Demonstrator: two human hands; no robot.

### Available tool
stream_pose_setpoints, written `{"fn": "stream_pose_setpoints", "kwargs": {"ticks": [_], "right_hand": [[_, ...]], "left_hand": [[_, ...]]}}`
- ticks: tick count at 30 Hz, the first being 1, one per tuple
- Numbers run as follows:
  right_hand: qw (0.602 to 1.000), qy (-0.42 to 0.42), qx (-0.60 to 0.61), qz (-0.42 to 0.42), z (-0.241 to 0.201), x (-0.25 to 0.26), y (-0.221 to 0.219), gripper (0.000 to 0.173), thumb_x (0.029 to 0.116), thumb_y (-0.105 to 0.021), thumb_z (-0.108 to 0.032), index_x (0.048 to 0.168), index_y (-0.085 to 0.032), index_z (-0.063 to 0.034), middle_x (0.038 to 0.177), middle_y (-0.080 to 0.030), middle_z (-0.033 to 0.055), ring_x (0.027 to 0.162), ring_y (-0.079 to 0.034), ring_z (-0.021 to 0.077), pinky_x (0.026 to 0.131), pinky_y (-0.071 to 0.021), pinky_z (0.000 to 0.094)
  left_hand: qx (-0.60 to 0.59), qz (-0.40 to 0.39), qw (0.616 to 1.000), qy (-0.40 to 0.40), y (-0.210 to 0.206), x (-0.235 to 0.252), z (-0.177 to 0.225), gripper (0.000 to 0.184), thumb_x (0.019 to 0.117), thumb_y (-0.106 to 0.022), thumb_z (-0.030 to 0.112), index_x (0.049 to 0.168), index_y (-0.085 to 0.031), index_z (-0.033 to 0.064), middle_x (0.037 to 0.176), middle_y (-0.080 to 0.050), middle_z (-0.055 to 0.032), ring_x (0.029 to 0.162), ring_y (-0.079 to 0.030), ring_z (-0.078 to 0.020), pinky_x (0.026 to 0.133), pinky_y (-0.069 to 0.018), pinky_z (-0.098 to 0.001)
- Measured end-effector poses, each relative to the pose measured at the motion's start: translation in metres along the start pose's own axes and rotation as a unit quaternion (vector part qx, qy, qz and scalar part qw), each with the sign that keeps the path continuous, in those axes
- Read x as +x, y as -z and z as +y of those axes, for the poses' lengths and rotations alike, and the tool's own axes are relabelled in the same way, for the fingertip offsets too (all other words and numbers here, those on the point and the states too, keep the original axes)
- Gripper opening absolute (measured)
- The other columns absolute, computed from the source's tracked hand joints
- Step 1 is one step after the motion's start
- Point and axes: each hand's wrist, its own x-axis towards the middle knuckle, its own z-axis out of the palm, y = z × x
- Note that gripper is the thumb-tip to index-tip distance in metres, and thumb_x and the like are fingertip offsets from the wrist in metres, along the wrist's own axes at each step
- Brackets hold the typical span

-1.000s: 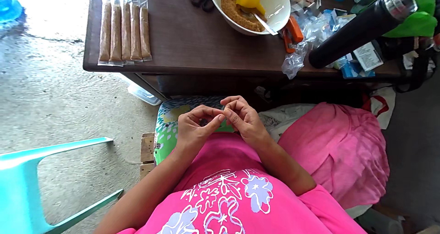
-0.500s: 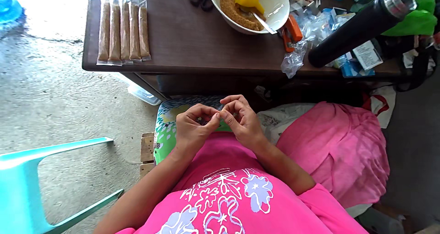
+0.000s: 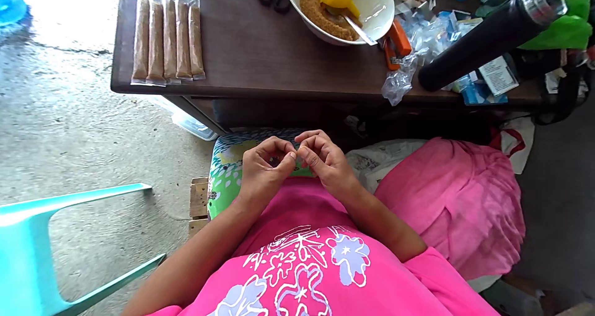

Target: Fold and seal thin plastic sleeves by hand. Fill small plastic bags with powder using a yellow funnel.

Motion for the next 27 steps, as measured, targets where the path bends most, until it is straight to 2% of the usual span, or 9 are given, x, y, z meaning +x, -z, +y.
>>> {"fn": "stream_pose_setpoints", "kwargs": {"ticks": [8,12,15,27], "right_hand": [[0.999,0.019,-0.022,0.013,0.0022,0.0028,0.0038,0.009,0.1013,-0.057,-0.011,0.097,-0.063,-0.0047,0.118,-0.057,0.005,0.078,-0.057,0.0024,0.062,-0.0494,0.0157],[0.998,0.041,-0.042,0.022,0.0064,0.0034,0.0046,0.009,0.1003,-0.059,-0.01,0.095,-0.063,-0.004,0.118,-0.057,0.0062,0.083,-0.059,0.0044,0.067,-0.053,0.0181],[0.998,0.032,-0.046,0.027,0.0072,0.003,0.0041,0.008,0.0994,-0.06,-0.01,0.094,-0.064,-0.0047,0.118,-0.058,0.0055,0.083,-0.059,0.0039,0.066,-0.052,0.0172],[0.997,0.037,-0.054,0.034,0.0067,-0.0008,-0.0024,0.007,0.0986,-0.061,-0.008,0.094,-0.064,-0.0031,0.119,-0.057,0.0067,0.088,-0.06,0.004,0.071,-0.0543,0.0173]], "left_hand": [[-0.018,-0.007,1.0,0.009,0.0047,0.0009,0.001,0.008,0.0904,-0.068,0.009,0.093,-0.074,0.0138,0.089,-0.071,0.0075,0.078,-0.066,-0.002,0.07,-0.0554,-0.0183],[0.016,-0.008,1.0,0.0,0.0061,0.0008,0.0,0.01,0.0843,-0.077,0.009,0.093,-0.076,0.0132,0.088,-0.071,0.0067,0.073,-0.064,-0.0028,0.066,-0.0543,-0.0179],[0.047,-0.002,0.999,-0.021,0.0068,0.0,-0.0025,0.013,0.0812,-0.079,0.008,0.092,-0.076,0.0133,0.087,-0.071,0.0071,0.073,-0.063,-0.0028,0.065,-0.0532,-0.0176],[0.061,0.022,0.998,-0.025,0.0026,-0.0021,-0.0032,0.01,0.0823,-0.074,0.005,0.087,-0.071,0.0133,0.083,-0.068,0.009,0.071,-0.061,0.0003,0.064,-0.0516,-0.0156]]}}
